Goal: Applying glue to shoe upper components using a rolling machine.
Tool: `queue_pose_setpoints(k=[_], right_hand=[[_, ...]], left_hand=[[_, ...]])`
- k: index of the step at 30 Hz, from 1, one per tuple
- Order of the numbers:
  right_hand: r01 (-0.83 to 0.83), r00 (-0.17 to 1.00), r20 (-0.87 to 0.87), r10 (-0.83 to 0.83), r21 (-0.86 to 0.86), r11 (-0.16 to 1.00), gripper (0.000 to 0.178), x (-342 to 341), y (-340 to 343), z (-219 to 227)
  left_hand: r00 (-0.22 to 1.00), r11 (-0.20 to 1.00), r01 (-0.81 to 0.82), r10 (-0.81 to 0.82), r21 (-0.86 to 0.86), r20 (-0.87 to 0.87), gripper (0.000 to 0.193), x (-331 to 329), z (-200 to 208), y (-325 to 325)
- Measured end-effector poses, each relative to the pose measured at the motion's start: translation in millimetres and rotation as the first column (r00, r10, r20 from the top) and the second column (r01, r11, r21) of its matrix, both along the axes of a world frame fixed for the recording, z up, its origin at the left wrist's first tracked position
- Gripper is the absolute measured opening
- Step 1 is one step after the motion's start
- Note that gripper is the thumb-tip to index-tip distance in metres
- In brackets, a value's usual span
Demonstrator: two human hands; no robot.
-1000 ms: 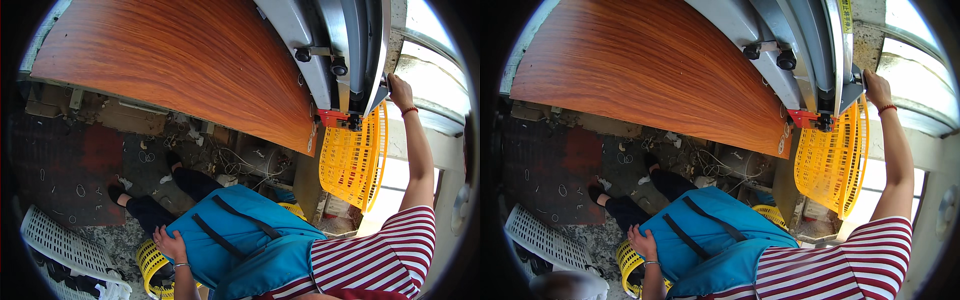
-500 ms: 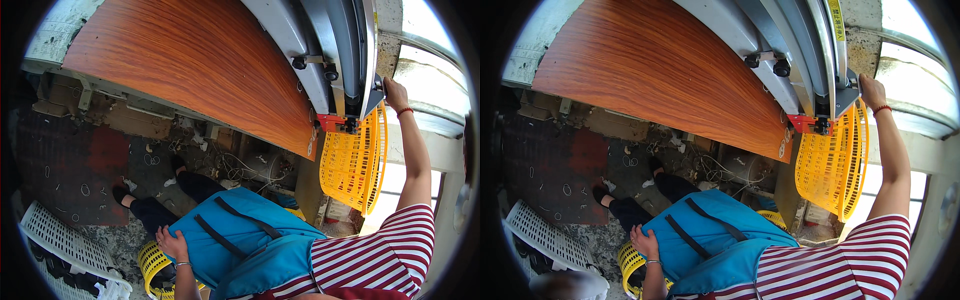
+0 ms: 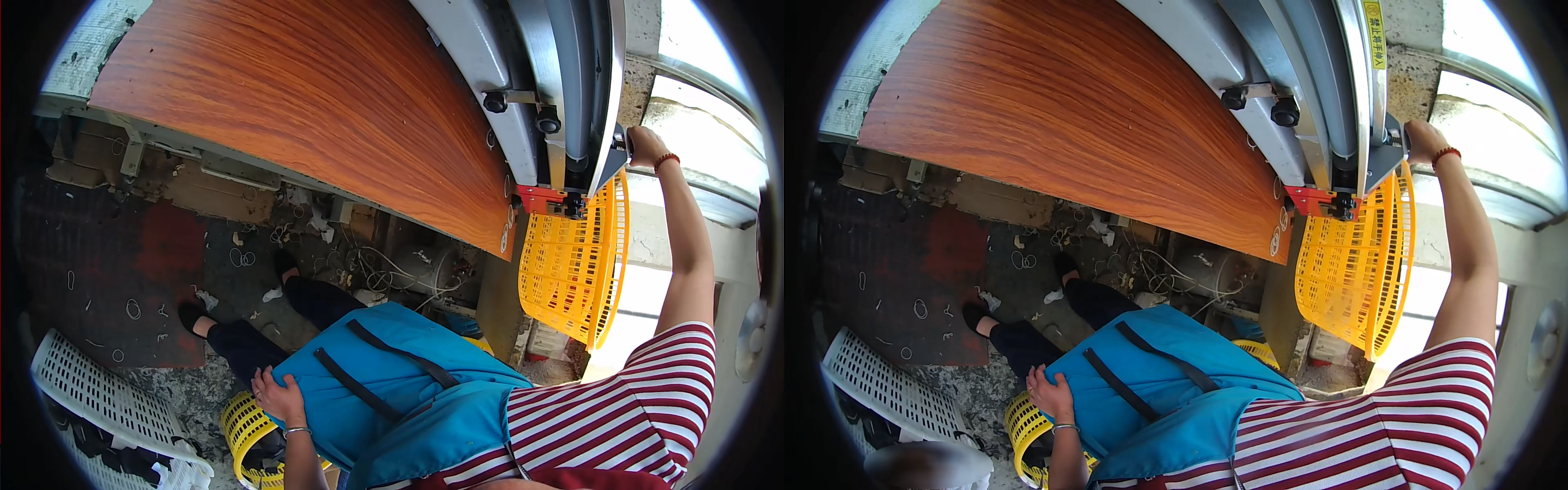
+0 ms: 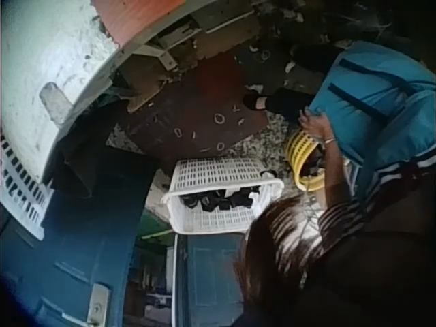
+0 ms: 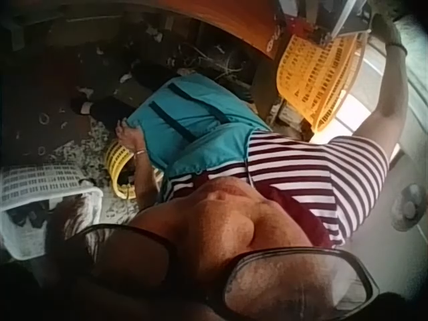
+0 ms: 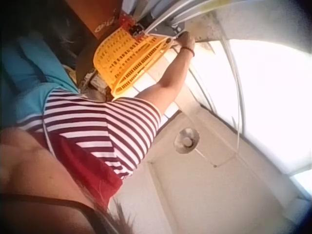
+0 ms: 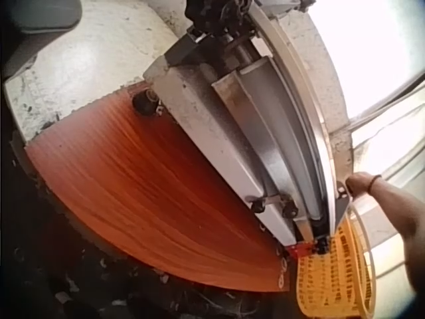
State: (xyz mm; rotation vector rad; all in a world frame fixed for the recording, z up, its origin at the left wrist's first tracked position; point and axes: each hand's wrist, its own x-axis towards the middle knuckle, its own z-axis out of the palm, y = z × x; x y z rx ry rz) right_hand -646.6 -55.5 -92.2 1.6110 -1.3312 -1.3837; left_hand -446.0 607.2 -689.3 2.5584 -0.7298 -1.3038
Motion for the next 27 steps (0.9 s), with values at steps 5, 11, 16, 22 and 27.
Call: queue_pose_setpoints(k=[5, 11, 16, 22, 27], right_hand=[[-0.02, 0.999, -0.027, 0.021, 0.006, 1.0, 0.043, 5, 2, -6], [0.152, 0.987, -0.051, -0.15, 0.046, 0.987, 0.046, 3, -15, 2], [0.191, 0.98, -0.063, -0.186, 0.077, 0.979, 0.057, 4, -22, 2], [0.25, 0.963, -0.126, -0.238, 0.087, 0.964, 0.068, 1, -35, 3], [0.199, 0.97, -0.181, -0.164, 0.193, 0.961, 0.044, -26, -48, 22]], left_hand=[[1.0, 1.0, -0.005, 0.005, 0.009, 0.0, 0.045, 0, -2, 4], [1.0, 1.0, -0.009, 0.009, -0.007, 0.002, 0.044, -1, -4, 6], [1.0, 1.0, 0.001, -0.001, -0.004, 0.011, 0.045, -1, -3, 5], [1.0, 1.0, -0.019, 0.019, 0.009, 0.019, 0.045, 1, 0, 1], [0.998, 0.997, -0.063, 0.064, -0.043, 0.024, 0.044, -2, -1, 2]])
